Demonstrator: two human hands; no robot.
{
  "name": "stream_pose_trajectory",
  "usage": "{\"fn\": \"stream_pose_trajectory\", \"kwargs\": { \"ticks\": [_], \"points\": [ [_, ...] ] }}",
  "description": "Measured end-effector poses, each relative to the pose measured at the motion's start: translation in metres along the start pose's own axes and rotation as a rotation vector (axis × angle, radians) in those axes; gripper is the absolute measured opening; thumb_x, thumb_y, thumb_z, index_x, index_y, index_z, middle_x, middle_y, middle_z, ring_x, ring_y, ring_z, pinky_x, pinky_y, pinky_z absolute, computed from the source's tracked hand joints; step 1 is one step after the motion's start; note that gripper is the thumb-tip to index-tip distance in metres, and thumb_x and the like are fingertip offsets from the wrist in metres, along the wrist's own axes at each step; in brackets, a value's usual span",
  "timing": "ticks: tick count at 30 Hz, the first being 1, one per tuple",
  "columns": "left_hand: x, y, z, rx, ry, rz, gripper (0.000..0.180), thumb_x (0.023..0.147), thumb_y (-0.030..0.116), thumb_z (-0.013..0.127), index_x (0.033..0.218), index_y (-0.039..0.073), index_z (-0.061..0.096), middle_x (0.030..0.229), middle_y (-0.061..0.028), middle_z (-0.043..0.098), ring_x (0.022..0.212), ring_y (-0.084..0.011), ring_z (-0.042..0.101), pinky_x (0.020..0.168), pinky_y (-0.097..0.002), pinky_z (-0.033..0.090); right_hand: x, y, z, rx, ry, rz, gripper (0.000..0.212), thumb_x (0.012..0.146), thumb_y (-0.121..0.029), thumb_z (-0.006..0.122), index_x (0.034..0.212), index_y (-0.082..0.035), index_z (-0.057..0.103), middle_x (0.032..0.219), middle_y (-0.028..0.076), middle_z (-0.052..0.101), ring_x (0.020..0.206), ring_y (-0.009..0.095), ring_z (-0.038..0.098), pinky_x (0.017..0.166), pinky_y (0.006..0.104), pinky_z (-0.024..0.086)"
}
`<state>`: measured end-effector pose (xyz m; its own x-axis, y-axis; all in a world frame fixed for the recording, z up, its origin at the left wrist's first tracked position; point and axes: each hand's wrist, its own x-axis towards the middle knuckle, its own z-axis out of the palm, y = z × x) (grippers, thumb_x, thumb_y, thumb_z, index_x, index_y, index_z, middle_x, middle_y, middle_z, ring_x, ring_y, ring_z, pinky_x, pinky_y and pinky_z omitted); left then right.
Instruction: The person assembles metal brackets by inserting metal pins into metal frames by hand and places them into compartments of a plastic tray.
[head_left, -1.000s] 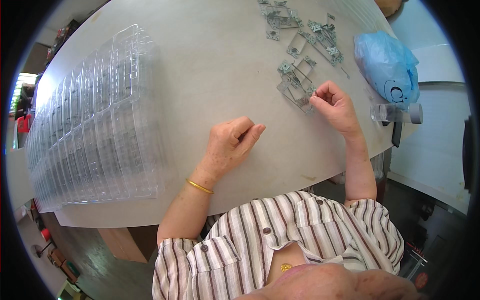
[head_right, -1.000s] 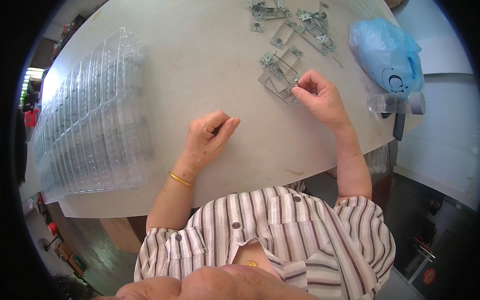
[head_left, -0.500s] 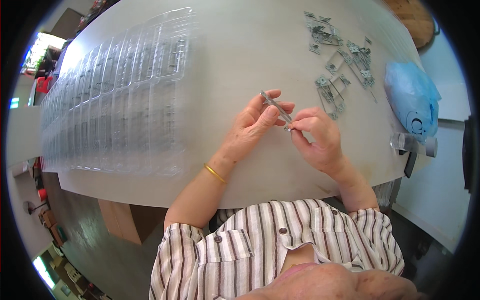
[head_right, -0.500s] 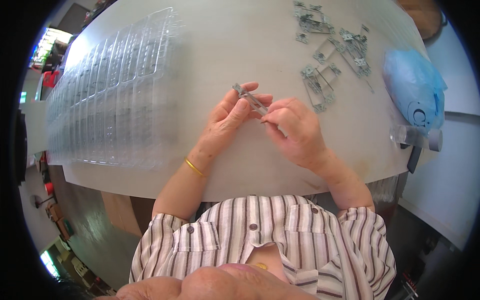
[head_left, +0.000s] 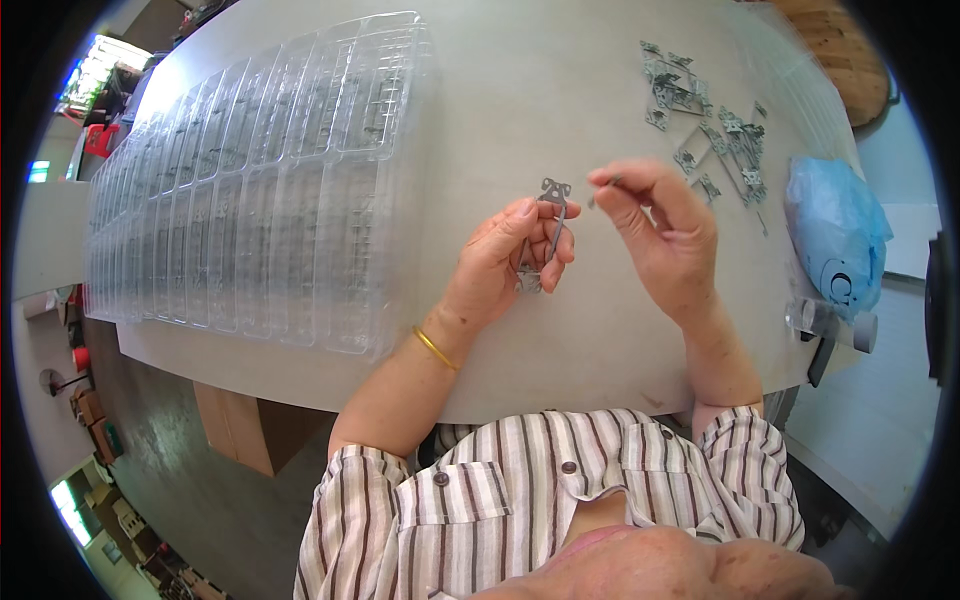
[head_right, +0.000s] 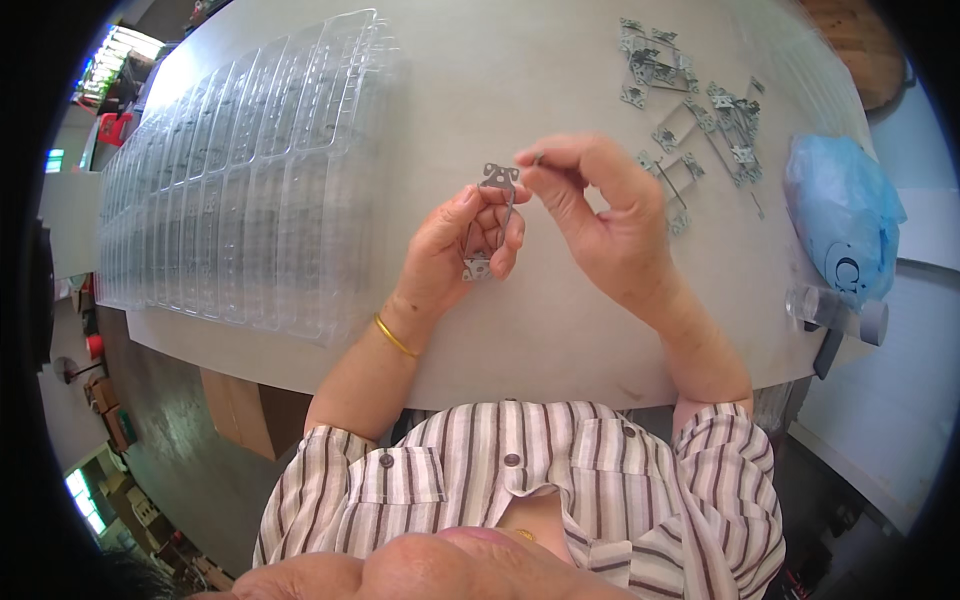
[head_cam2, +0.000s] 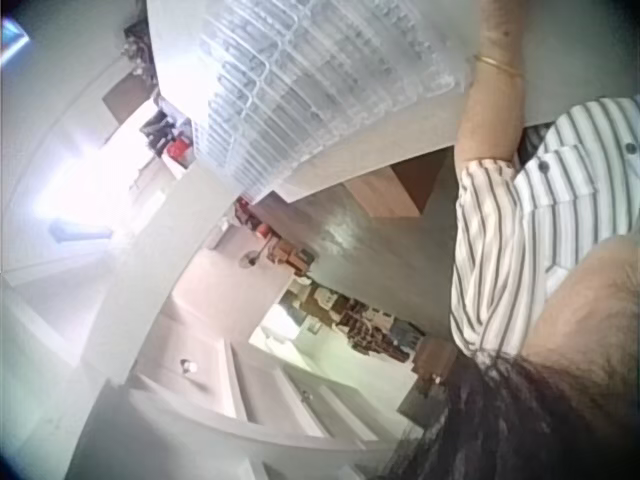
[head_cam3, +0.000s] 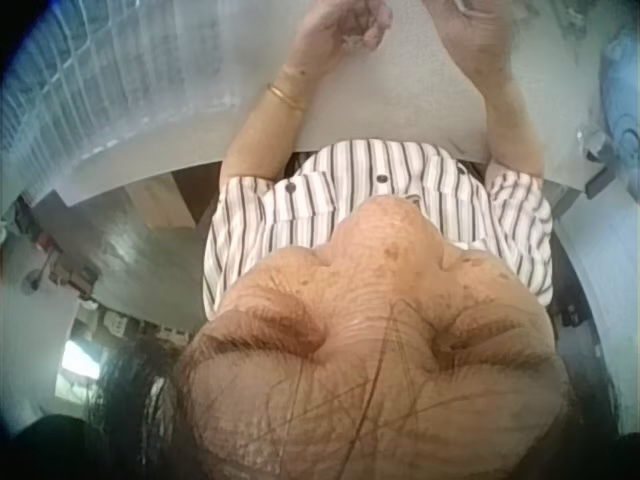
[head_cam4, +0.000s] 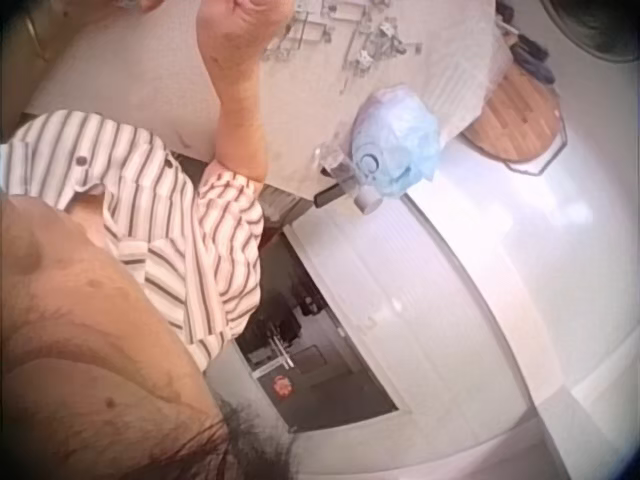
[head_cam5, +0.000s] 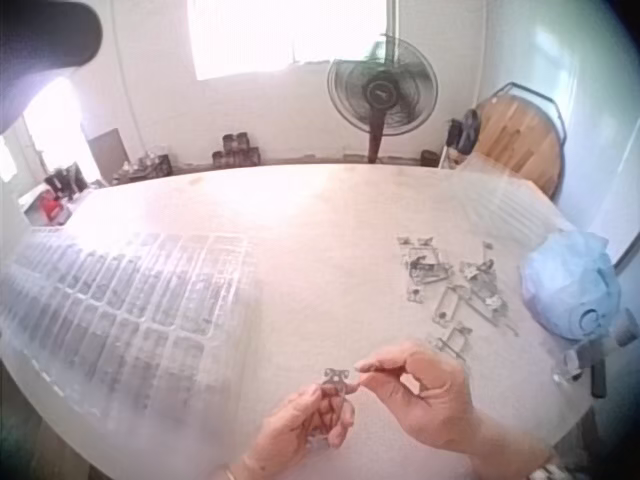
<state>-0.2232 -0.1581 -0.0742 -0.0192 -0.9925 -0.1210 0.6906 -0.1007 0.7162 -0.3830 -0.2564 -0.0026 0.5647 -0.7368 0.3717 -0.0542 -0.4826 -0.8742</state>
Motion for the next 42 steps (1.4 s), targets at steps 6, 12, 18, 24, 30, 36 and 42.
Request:
{"fn": "stream_pose_trajectory", "kwargs": {
  "ticks": [6,12,18,24,30,36,42],
  "points": [
    [-0.002,0.005,0.002,-0.009,-0.017,-0.083,0.057,0.109,0.044,0.033,0.126,-0.003,0.060,0.080,-0.0074,0.063,0.054,-0.0142,0.056,0.051,-0.0258,0.045,0.011,0.005,0.004,0.074,0.005,-0.028,0.010,0.094,-0.005,0.071,0.103,-0.003,0.067,0.094,0.004,0.069,0.077,0.010,0.065,0.071,0.0237,0.053],
    [-0.004,0.007,0.006,-0.037,-0.006,-0.127,0.056,0.110,0.046,0.029,0.125,0.002,0.060,0.077,-0.0072,0.060,0.051,-0.0140,0.054,0.047,-0.0255,0.042,0.008,0.016,0.006,-0.125,-0.070,-0.163,0.010,0.091,-0.003,0.072,0.100,-0.002,0.068,0.092,0.007,0.069,0.077,0.014,0.066,0.066,0.0270,0.055],
    [-0.004,0.005,0.006,-0.003,-0.002,-0.120,0.055,0.110,0.047,0.028,0.126,0.004,0.059,0.077,-0.0099,0.059,0.051,-0.0138,0.052,0.046,-0.0254,0.041,0.007,0.021,0.013,-0.137,-0.048,-0.196,0.013,0.087,0.000,0.075,0.098,-0.003,0.070,0.089,0.007,0.068,0.077,0.018,0.066,0.062,0.0298,0.055],
    [-0.004,0.004,0.009,0.111,0.020,-0.045,0.054,0.110,0.047,0.028,0.128,0.005,0.057,0.078,-0.0084,0.059,0.053,-0.0123,0.052,0.049,-0.0241,0.040,0.010,0.025,0.011,-0.357,-0.004,-0.387,0.016,0.082,-0.001,0.078,0.095,-0.004,0.070,0.086,0.007,0.069,0.075,0.022,0.066,0.061,0.0314,0.053],
    [-0.009,0.000,0.008,0.253,0.163,0.065,0.042,0.110,0.039,0.039,0.131,0.006,0.055,0.081,-0.0063,0.060,0.061,-0.0106,0.053,0.056,-0.0231,0.041,0.001,0.023,0.016,-0.395,-0.100,-0.249,0.019,0.088,-0.001,0.071,0.106,-0.007,0.068,0.080,0.005,0.069,0.070,0.023,0.066,0.061,0.0331,0.051],
    [-0.006,-0.002,0.007,0.270,0.143,0.065,0.037,0.109,0.033,0.046,0.130,0.005,0.056,0.085,-0.0027,0.062,0.067,-0.0079,0.053,0.058,-0.0221,0.042,-0.005,0.005,0.013,-0.216,-0.205,0.106,0.028,0.097,-0.003,0.058,0.125,-0.004,0.062,0.072,0.007,0.066,0.060,0.018,0.063,0.057,0.0303,0.049],
    [-0.008,-0.007,0.009,0.446,0.031,0.186,0.033,0.108,0.028,0.049,0.129,0.002,0.057,0.094,-0.0010,0.065,0.078,-0.0060,0.057,0.064,-0.0218,0.046,-0.004,-0.003,0.012,-0.045,-0.310,0.193,0.027,0.101,-0.005,0.052,0.127,-0.002,0.061,0.069,0.004,0.064,0.060,0.009,0.059,0.056,0.0253,0.047]
  ]
}}
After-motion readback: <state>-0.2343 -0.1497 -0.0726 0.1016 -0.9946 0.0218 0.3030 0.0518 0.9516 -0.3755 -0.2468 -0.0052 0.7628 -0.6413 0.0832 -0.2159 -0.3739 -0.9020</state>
